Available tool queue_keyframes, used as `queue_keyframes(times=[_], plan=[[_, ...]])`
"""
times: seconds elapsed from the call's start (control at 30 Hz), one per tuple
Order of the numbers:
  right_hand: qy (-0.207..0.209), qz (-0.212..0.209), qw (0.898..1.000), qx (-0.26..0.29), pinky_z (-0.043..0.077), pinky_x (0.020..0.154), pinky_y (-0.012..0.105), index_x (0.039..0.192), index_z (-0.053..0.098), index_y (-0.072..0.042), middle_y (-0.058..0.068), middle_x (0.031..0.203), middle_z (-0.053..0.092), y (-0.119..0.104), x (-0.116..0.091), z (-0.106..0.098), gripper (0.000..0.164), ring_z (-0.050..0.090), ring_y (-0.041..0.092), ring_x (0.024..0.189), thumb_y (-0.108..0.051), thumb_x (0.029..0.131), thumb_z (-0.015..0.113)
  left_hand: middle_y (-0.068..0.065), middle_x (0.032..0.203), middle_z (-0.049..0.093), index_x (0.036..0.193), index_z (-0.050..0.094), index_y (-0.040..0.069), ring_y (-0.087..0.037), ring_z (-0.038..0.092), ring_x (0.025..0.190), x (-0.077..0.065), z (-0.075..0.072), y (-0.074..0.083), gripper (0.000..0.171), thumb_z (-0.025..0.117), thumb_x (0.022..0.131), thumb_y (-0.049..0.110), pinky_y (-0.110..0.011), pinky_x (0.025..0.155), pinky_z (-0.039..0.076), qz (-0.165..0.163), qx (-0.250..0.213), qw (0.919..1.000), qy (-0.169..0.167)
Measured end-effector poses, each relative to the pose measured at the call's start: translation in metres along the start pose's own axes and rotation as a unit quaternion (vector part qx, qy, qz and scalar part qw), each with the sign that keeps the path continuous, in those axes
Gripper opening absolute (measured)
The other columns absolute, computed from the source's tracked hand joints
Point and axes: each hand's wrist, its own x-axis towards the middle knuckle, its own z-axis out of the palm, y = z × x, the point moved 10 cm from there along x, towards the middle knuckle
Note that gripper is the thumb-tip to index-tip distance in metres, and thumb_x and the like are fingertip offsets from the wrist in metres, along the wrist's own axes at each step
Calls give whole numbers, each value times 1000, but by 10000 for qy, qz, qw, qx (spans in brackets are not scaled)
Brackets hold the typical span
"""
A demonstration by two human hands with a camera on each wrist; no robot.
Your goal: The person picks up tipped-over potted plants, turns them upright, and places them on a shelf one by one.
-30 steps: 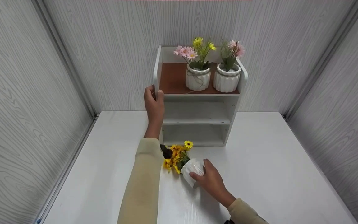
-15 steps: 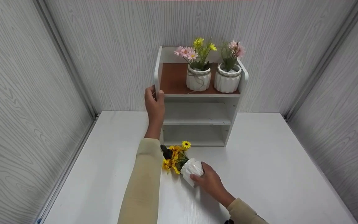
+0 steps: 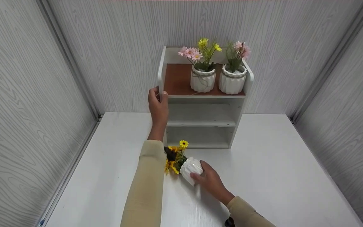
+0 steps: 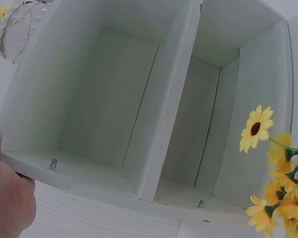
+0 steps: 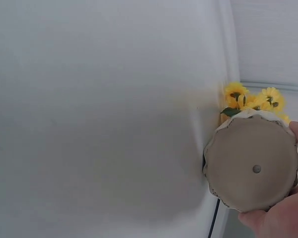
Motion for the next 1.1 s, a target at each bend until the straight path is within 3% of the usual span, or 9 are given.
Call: queue_keyframes(times=[0.17,0.57,0.77,1.1], plan=[[4,201,9998,72,33,114,58,152,36,4,23,153,44,8,-4,1,85,39,42,143,-45,92,71,-7,134,52,132,49,11,-18,53,123,0,-1,-3,31,50,105,27,-37,100,48,-84,15,10000,-10],[-67,433,9987,276,25,118,60,156,24,4,24,158,34,21,-17,0,92,30,43,148,-45,93,70,-8,133,53,132,49,9,-19,54,122,-1,-1,-3,32,50,104,26,-40,101,47,-36,84,10000,21],[-152,433,9989,131,30,114,61,155,24,8,28,157,33,24,-25,-5,98,32,46,145,-46,90,73,-8,134,52,132,49,10,-21,54,124,0,-1,-3,34,49,104,29,-42,102,47,-23,166,9999,22],[-72,253,9996,-31,41,107,57,153,32,6,26,151,45,25,-36,-21,97,46,42,137,-46,86,78,-8,133,52,131,48,10,-19,55,119,-1,1,-2,32,49,105,28,-39,96,49,0,108,9999,-37]])
